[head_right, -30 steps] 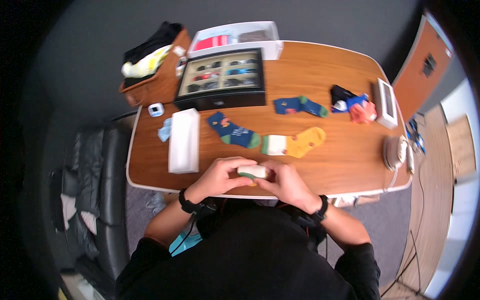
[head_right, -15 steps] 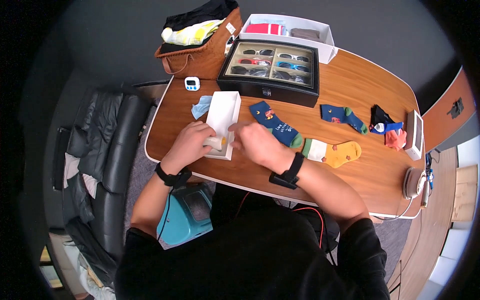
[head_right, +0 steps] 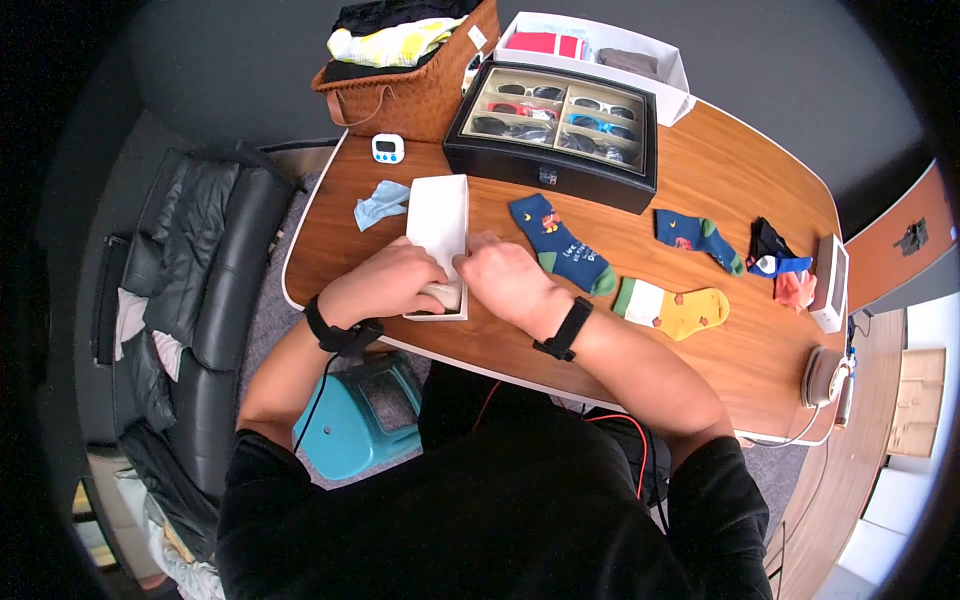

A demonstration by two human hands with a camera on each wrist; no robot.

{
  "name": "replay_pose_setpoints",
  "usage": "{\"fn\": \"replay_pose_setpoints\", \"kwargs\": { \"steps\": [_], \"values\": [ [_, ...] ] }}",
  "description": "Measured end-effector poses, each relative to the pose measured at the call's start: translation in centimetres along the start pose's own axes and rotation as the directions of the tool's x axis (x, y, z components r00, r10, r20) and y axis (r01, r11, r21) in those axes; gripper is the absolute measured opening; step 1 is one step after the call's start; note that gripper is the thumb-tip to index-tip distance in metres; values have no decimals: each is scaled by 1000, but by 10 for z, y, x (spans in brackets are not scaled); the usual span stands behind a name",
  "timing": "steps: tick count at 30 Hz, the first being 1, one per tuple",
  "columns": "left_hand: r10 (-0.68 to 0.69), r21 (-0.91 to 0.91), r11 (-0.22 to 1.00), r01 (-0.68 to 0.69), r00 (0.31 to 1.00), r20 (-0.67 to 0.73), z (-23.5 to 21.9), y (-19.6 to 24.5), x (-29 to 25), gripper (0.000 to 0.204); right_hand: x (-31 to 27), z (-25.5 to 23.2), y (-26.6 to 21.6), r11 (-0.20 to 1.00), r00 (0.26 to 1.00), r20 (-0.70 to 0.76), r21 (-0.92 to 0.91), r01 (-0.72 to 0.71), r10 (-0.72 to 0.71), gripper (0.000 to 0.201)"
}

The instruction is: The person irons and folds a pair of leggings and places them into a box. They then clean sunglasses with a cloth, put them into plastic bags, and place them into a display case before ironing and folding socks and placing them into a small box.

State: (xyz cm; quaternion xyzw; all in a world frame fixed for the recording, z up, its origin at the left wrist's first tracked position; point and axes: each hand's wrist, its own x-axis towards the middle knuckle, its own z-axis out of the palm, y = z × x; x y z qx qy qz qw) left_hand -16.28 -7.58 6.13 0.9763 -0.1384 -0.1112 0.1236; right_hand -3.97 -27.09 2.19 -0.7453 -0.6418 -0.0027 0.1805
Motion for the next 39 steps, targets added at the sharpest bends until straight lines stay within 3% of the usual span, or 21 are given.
{"fn": "replay_pose_setpoints", "kwargs": {
  "steps": [3,8,17,20,24,29,39],
  "values": [
    [-44,-103,993,49,998,51,-5,3,-6,23,-1,-1,-4,999,1000,9,-42,12,-12,17],
    [-31,-85,996,21,992,-121,7,7,-9,17,-2,-4,-10,996,999,43,-90,-11,15,10],
    [37,-112,992,-59,982,-188,5,10,-7,20,-3,-4,-10,993,999,40,-119,17,-13,9],
    [9,-202,978,-49,981,-192,5,4,-5,18,-5,-3,-10,996,999,33,-89,24,-21,9],
    [-27,-148,989,-3,979,-203,8,4,-8,16,-7,0,-11,997,1000,8,-65,27,-27,10],
    [-1,-139,990,-11,996,-84,6,8,-10,14,-6,-3,-16,996,999,45,-88,31,-27,10],
    [-44,-48,998,44,999,1,4,11,-5,22,-5,-2,-23,988,999,34,-153,10,-5,9]
  ]
}}
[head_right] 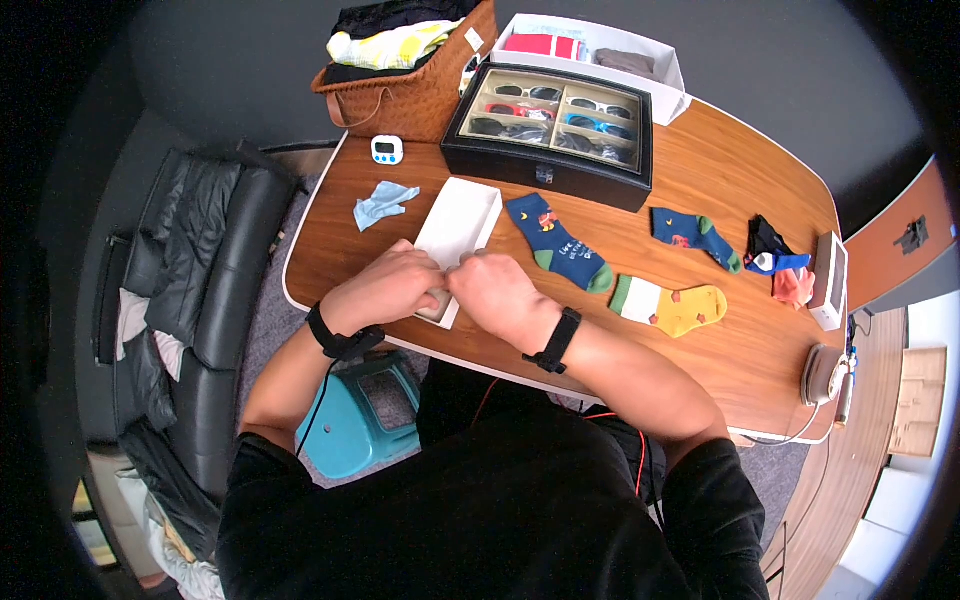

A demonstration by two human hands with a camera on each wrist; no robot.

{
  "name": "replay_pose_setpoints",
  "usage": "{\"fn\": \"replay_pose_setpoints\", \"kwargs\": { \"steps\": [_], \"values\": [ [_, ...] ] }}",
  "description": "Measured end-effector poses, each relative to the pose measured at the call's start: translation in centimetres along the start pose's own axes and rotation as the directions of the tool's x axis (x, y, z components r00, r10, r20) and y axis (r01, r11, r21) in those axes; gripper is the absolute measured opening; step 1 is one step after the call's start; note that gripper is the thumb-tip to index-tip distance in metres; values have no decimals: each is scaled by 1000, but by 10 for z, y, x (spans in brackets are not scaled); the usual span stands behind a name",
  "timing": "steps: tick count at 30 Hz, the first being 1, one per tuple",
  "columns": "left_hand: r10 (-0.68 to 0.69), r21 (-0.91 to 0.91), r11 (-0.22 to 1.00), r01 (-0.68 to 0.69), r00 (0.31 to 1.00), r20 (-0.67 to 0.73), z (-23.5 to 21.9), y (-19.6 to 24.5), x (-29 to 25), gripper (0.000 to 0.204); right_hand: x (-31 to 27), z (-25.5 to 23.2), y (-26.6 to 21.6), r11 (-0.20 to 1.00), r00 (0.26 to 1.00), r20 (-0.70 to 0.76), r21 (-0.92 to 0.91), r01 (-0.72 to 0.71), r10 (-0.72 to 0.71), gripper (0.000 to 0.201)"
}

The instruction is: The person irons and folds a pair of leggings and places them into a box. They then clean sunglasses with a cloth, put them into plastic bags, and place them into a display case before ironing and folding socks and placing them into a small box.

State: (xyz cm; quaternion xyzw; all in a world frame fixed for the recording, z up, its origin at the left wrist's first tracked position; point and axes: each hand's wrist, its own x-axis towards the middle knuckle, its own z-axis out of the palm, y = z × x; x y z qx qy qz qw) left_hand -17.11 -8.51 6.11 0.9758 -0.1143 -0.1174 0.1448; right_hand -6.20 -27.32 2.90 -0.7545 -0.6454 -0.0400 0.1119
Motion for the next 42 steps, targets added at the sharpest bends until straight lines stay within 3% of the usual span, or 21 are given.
{"fn": "replay_pose_setpoints", "kwargs": {
  "steps": [2,6,8,11,13,15,17,20,24,27,29,31,34,36,37,39,42],
  "values": [
    [85,-27,996,-87,994,-71,3,-2,-2,19,0,-4,-3,1000,995,92,2,-22,22,15],
    [72,-37,997,-73,997,-34,-6,4,-5,19,-4,6,2,997,1000,21,70,18,-20,20],
    [44,-76,995,-58,983,-179,-4,4,-6,20,-8,2,1,994,996,73,100,-48,41,25],
    [14,-24,999,-21,962,-272,-11,14,-11,24,-34,-34,6,956,997,-21,287,-68,78,36],
    [18,-15,1000,-23,954,-298,-21,29,-14,25,-68,-50,23,888,981,9,425,-178,192,35],
    [15,17,1000,-9,936,-351,-27,46,-19,23,-114,-57,51,886,950,-124,411,-213,286,36],
    [11,52,999,11,916,-402,-30,63,-18,21,-167,-67,81,819,856,-64,334,-466,513,38],
    [105,-25,991,-134,868,-485,-26,99,5,17,-227,-71,117,823,815,-142,200,-532,562,43],
    [318,34,944,-329,874,-367,5,148,91,23,-258,-59,124,838,842,-64,162,-522,536,51],
    [379,131,925,-356,887,-264,32,168,165,30,-272,-55,116,857,855,-78,108,-504,513,51],
    [277,126,957,-260,950,-144,45,176,197,34,-282,-60,108,811,809,-92,151,-565,581,50],
    [315,105,948,-302,936,-155,59,181,208,35,-293,-65,102,803,779,-195,113,-585,595,51],
    [347,46,938,-344,924,-161,62,193,202,37,-312,-63,94,703,684,-162,151,-695,711,47],
    [352,17,935,-354,924,-149,56,194,185,37,-315,-66,88,818,785,-231,115,-564,574,37],
    [353,17,935,-354,926,-136,58,190,178,37,-316,-62,86,813,781,-229,127,-568,582,37],
    [430,60,903,-426,884,-186,63,180,163,39,-316,-58,82,861,849,-139,94,-500,509,30],
    [418,69,908,-414,882,-217,52,185,135,40,-309,-59,63,885,874,-139,95,-457,466,31]
  ]
}}
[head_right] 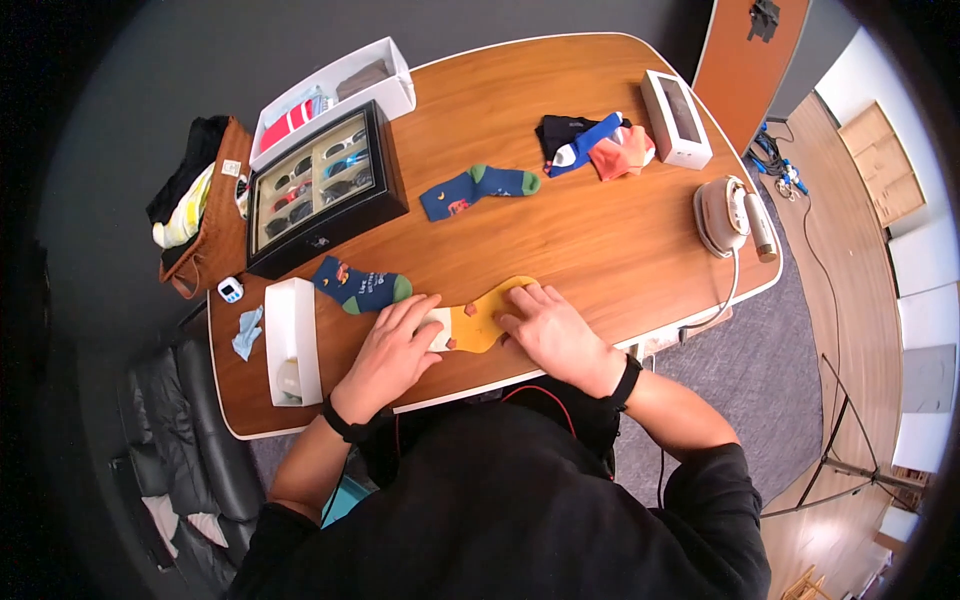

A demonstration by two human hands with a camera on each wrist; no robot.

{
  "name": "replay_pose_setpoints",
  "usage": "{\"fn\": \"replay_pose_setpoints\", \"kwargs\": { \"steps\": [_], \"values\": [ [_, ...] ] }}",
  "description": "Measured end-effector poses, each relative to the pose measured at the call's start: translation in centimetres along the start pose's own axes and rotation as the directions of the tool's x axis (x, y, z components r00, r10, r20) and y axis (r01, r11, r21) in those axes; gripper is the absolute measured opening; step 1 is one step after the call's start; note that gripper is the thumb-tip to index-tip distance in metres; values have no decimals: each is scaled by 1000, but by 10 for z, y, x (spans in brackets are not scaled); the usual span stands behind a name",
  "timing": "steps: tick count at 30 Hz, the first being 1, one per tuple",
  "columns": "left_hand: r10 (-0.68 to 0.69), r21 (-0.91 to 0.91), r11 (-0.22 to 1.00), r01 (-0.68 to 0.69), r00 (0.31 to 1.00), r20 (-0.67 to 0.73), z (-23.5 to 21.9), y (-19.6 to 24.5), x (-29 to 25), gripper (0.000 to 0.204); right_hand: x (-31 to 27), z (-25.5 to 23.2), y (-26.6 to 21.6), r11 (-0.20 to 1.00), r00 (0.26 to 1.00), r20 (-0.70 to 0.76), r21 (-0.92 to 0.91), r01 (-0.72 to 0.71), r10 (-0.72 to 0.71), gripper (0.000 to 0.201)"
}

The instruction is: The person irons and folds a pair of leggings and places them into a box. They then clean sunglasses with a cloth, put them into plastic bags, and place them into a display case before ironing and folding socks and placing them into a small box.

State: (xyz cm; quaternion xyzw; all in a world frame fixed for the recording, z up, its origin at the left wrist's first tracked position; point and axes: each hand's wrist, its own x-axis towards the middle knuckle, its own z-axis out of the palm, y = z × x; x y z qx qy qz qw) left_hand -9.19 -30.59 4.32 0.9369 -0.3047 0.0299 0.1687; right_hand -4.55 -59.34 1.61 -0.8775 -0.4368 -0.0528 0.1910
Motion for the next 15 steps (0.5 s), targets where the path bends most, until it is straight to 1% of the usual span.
{"fn": "replay_pose_setpoints", "kwargs": {
  "steps": [2,3,5,6,10,12,15],
  "values": [
    [57,5,998,-57,997,-57,2,3,-8,37,1,3,-11,998,998,-25,23,51,-51,30],
    [47,-2,999,-47,997,-57,6,4,-10,37,2,6,-15,998,998,-16,27,56,-56,30],
    [69,-91,993,-70,997,-18,15,8,-12,35,4,12,-23,990,995,-13,97,100,-99,29],
    [105,-79,991,-111,992,-73,22,10,-9,32,5,17,-27,988,996,-20,123,90,-88,30],
    [76,-94,992,-87,990,-118,37,12,-13,29,2,21,-33,988,995,-20,120,96,-94,30],
    [81,-96,991,-93,990,-120,41,10,-17,28,-1,21,-36,979,995,-45,180,94,-87,29],
    [93,-89,991,-104,988,-122,45,13,-23,25,-5,26,-42,975,993,-77,197,102,-88,28]
  ]
}}
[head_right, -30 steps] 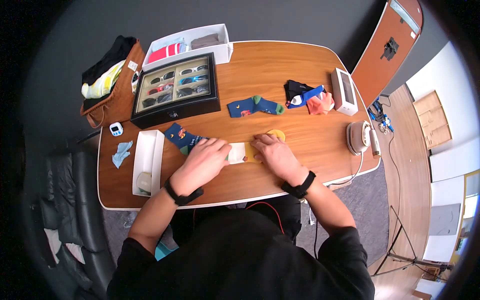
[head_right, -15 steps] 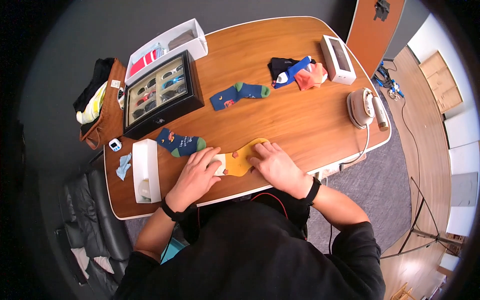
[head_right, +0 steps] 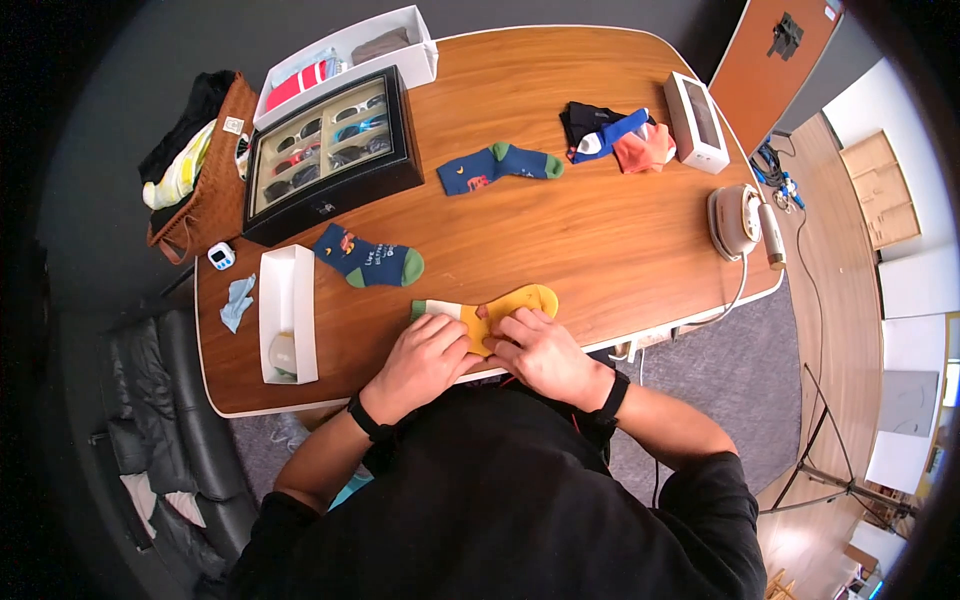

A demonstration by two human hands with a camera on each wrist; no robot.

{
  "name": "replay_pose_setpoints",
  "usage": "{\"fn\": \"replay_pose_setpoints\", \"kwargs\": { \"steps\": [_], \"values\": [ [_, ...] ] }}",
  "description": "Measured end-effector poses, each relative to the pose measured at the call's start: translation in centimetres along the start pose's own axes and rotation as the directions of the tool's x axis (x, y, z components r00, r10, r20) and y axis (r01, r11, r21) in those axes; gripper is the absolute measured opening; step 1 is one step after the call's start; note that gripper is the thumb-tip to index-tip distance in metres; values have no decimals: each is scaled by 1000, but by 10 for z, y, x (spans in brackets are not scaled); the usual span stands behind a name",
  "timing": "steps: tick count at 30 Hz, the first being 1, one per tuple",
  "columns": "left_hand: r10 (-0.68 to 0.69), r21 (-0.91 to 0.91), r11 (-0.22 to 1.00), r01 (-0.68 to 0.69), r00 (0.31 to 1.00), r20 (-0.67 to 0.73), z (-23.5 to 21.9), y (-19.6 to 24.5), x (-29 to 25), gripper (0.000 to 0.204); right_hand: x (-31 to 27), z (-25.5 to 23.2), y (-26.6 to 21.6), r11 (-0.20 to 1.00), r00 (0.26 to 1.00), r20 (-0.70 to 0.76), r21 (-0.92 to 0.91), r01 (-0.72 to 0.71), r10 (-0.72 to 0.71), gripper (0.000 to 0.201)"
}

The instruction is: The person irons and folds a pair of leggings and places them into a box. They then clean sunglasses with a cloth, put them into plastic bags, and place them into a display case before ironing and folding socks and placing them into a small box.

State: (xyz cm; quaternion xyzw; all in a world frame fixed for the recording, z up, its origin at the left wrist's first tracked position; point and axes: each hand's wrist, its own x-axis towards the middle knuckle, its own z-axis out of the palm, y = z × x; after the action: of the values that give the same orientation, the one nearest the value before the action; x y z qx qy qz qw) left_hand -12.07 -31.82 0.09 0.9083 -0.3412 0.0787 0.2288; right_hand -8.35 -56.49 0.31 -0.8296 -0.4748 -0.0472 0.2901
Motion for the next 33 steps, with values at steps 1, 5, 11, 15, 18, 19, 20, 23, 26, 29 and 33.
{"fn": "replay_pose_setpoints", "kwargs": {
  "steps": [1,5,11,15,18,19,20,23,26,29,33],
  "values": [
    [-1,-3,1000,1,1000,-1,2,0,-1,25,0,1,-1,1000,1000,3,0,-2,2,28],
    [34,29,999,-33,998,-48,4,2,0,24,2,3,1,996,998,-21,-65,53,-55,21],
    [18,13,1000,-18,999,-49,6,1,0,20,1,10,1,1000,998,-69,-24,-9,7,18],
    [-109,-215,974,78,985,-136,3,2,6,15,7,4,-6,993,991,-96,79,-89,97,15],
    [-151,-276,955,106,977,-150,8,-2,4,14,4,13,0,988,984,-105,83,-133,141,14],
    [-150,-275,956,105,977,-149,10,-4,4,14,5,13,-1,988,984,-107,84,-132,141,14],
    [-174,-298,946,124,974,-147,11,-6,3,15,8,14,-2,983,980,-103,84,-164,172,13],
    [-240,-291,938,189,960,-148,5,-6,6,17,13,13,-6,974,972,-85,69,-214,220,17],
    [-308,-252,931,263,938,-159,0,-8,5,18,17,13,-7,957,956,-59,73,-282,286,27],
    [-335,-247,924,293,930,-151,-1,-10,0,19,26,10,-9,948,947,-47,22,-317,318,39],
    [-310,-218,936,276,940,-140,-1,-12,0,21,40,0,-4,939,955,-4,-182,-293,297,47]
  ]
}}
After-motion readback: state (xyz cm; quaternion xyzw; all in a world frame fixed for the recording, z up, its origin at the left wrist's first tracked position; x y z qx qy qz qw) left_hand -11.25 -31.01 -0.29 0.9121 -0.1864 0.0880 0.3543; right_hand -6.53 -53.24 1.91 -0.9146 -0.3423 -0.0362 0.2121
